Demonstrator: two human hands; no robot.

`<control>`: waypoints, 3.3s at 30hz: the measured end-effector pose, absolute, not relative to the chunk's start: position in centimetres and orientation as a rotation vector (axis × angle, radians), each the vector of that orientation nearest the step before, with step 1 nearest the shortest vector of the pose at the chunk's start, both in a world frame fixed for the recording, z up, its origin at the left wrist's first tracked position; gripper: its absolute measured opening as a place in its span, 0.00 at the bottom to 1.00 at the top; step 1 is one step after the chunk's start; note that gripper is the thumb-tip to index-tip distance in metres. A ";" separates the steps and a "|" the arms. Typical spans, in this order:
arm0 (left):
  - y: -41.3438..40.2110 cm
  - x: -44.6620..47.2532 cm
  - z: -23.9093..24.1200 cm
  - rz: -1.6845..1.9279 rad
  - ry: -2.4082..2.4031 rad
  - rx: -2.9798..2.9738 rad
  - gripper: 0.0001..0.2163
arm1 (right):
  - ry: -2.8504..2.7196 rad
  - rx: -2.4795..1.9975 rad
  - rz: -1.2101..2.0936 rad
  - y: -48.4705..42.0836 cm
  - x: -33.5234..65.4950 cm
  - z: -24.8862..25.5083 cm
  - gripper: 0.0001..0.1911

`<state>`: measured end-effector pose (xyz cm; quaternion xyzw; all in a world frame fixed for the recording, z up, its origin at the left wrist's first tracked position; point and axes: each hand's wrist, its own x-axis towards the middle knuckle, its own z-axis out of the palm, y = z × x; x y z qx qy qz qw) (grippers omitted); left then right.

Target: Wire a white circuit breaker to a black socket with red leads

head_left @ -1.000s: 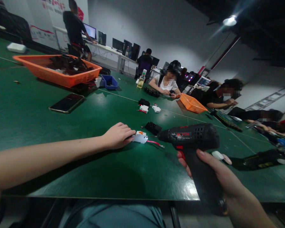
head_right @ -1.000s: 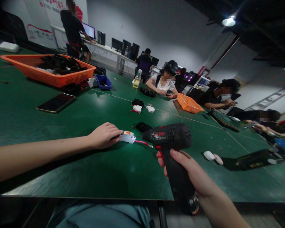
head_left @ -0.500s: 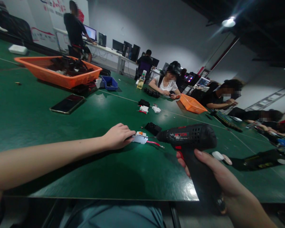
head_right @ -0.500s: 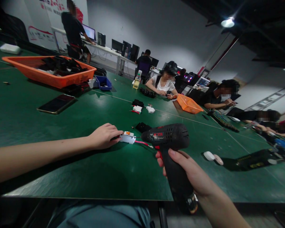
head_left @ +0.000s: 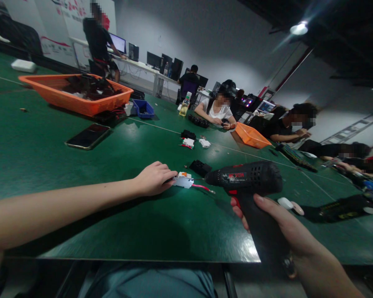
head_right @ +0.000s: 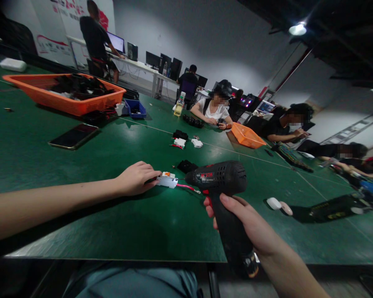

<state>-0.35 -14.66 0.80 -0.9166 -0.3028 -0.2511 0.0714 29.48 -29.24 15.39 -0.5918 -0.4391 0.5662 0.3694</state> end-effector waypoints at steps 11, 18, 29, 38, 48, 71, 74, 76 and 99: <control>-14.5 -0.4 0.8 -0.769 -0.904 -2.754 0.12 | -1.147 -1.516 1.474 -29.2 29.8 15.2 0.23; -14.5 -0.4 0.8 -0.755 -0.904 -2.749 0.12 | -1.116 -1.503 1.491 -29.2 29.8 15.2 0.22; -14.4 -0.5 0.5 -0.720 -0.885 -2.740 0.11 | -1.139 -1.440 1.487 -28.9 30.1 15.4 0.21; -14.6 -0.5 0.6 -0.754 -0.877 -2.716 0.13 | -1.324 -1.356 1.042 -22.6 32.5 14.0 0.24; -14.7 -0.1 0.7 -0.734 -0.892 -2.683 0.14 | -1.747 -2.255 -0.118 -12.5 38.7 5.6 0.27; -16.4 9.2 3.0 -0.410 -0.642 -2.561 0.10 | -1.853 -2.484 -0.261 -13.6 40.9 3.0 0.32; -16.3 8.5 2.8 -0.354 -0.689 -2.556 0.11 | -1.843 -2.448 -0.332 -14.5 39.8 2.8 0.34; -16.4 7.7 2.8 -0.343 -0.710 -2.566 0.11 | -1.852 -2.342 -0.409 -15.2 38.7 2.8 0.35; -16.9 3.7 1.6 -0.524 -0.807 -2.598 0.10 | -2.213 -1.520 0.081 -14.9 33.9 1.3 0.27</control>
